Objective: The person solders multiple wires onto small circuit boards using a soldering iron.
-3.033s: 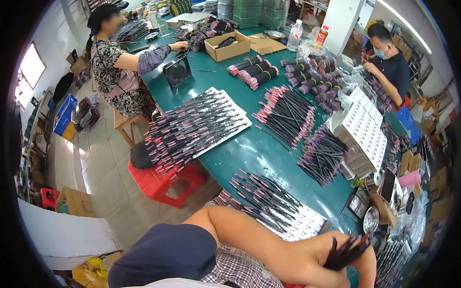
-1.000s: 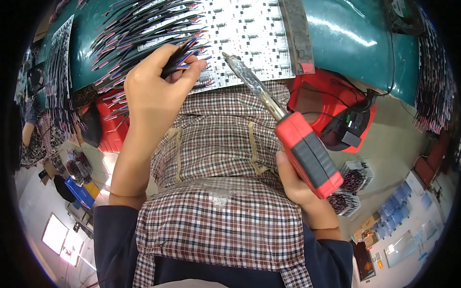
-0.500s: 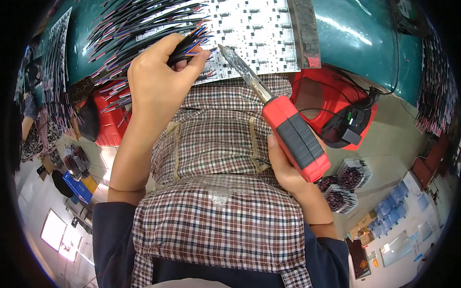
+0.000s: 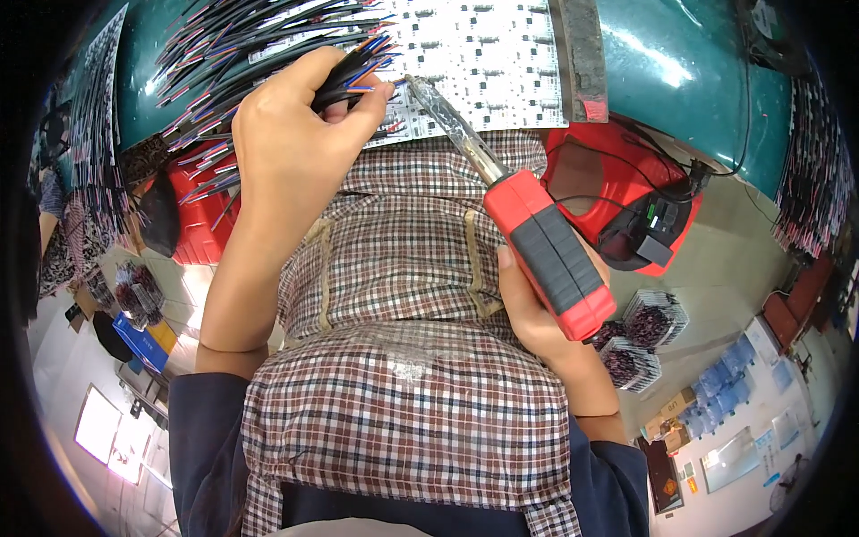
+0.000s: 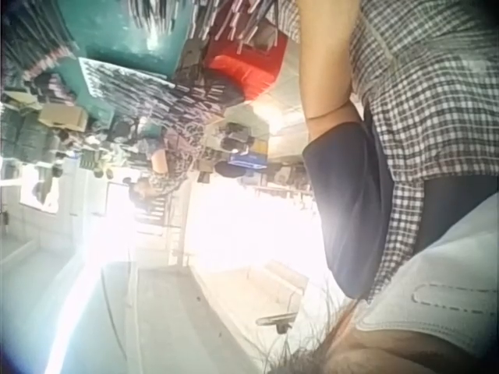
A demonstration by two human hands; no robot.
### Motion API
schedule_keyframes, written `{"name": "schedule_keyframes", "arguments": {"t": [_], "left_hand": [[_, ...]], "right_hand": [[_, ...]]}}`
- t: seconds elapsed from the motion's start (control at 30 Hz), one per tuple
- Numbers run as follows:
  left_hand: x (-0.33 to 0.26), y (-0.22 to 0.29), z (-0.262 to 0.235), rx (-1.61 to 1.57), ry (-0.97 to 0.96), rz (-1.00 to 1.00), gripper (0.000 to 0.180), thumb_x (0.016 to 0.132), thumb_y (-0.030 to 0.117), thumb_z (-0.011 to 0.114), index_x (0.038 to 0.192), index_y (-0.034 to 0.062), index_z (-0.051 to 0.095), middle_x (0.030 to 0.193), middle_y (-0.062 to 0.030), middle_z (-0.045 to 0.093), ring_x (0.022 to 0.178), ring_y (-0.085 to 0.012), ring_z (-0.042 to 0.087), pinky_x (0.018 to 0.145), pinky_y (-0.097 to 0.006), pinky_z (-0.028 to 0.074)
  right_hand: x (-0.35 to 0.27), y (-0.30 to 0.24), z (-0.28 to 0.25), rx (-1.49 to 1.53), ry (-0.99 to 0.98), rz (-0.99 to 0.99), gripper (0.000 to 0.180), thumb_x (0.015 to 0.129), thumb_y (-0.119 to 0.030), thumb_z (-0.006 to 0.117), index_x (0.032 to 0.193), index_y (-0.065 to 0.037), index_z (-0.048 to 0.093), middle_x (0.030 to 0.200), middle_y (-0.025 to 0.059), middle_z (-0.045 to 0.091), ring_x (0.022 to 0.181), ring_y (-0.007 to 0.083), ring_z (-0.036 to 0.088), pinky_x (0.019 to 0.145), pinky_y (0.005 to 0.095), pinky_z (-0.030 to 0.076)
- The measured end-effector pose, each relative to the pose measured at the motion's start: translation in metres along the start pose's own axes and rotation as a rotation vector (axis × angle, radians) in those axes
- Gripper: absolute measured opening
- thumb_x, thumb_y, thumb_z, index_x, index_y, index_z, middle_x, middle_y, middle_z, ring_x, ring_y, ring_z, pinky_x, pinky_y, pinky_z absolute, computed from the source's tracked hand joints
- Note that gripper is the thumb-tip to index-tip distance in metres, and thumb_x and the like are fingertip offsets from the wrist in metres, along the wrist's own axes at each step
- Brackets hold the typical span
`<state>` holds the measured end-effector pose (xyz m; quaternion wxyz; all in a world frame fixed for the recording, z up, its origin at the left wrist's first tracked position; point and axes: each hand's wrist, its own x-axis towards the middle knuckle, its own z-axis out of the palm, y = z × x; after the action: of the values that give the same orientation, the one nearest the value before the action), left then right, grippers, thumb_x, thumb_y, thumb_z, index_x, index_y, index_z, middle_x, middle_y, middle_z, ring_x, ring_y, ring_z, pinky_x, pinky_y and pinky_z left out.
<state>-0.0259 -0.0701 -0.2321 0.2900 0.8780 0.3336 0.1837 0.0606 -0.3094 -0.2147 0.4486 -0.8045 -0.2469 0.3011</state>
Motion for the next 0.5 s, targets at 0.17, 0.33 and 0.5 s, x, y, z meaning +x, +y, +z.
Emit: {"name": "schedule_keyframes", "arguments": {"t": [0.17,0.33,0.5], "left_hand": [[0.0007,0.001,-0.0001,0.014,-0.004,-0.001,0.019,0.075,0.019,0.078,0.085,0.0044,0.07,0.061,-0.0035,0.063,0.048,-0.0114,0.053,0.051,-0.027,0.044],[0.0004,0.0008,0.0006,0.015,-0.005,0.008,0.018,0.076,0.018,0.078,0.085,0.0051,0.07,0.062,-0.0037,0.063,0.049,-0.0116,0.053,0.05,-0.027,0.043],[0.0013,0.0026,-0.0005,0.039,-0.026,0.014,0.017,0.077,0.018,0.076,0.084,0.0048,0.068,0.063,-0.0042,0.063,0.05,-0.0118,0.053,0.05,-0.028,0.043]], "right_hand": [[-0.0038,-0.0027,-0.0046,-0.089,0.005,-0.053,0.014,0.082,-0.003,0.071,0.094,0.001,0.067,0.084,0.0122,0.067,0.071,0.0257,0.065,0.066,0.0338,0.051],[-0.0077,-0.0026,-0.0088,-0.169,-0.001,-0.059,0.014,0.082,-0.006,0.072,0.094,0.0,0.067,0.086,0.0124,0.066,0.072,0.0271,0.064,0.067,0.0354,0.051],[-0.0067,0.0029,-0.0072,-0.189,-0.022,-0.082,0.014,0.081,-0.007,0.072,0.093,-0.001,0.067,0.086,0.0118,0.066,0.072,0.0269,0.064,0.066,0.0356,0.05]]}}
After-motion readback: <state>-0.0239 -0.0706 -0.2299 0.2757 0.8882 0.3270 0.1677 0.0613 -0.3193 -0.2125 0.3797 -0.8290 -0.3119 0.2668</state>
